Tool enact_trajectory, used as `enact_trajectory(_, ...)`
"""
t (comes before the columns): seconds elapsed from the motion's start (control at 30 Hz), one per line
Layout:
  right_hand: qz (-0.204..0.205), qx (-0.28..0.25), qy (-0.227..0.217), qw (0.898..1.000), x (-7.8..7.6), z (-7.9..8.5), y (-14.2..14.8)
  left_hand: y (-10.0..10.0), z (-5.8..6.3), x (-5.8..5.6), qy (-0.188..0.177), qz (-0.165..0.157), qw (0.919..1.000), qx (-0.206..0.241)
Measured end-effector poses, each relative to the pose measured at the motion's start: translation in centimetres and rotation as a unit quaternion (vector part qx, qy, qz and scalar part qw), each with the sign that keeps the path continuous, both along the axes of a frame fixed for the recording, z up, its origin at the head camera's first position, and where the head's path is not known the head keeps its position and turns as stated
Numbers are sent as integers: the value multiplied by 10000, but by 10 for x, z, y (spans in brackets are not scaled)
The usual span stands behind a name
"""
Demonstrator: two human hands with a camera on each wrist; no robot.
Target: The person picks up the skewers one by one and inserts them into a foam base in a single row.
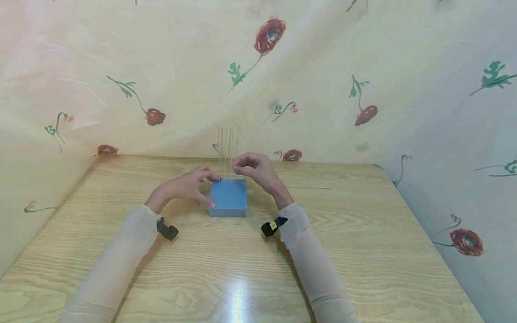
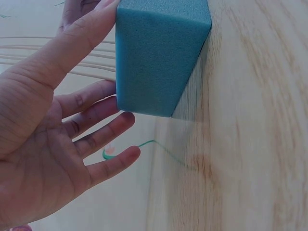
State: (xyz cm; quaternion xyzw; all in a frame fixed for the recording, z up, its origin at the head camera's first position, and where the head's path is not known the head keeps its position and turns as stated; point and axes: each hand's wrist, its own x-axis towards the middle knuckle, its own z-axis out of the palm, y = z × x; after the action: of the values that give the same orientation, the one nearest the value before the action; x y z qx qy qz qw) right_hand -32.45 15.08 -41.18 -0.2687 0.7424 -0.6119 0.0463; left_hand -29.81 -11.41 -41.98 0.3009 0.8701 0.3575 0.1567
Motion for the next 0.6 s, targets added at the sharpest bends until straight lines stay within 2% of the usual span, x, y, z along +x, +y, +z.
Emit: enact_trajectory(0.6,-40,91,-28,9999,1,1,0,0,-1,-1,-25,-9,10000,-5)
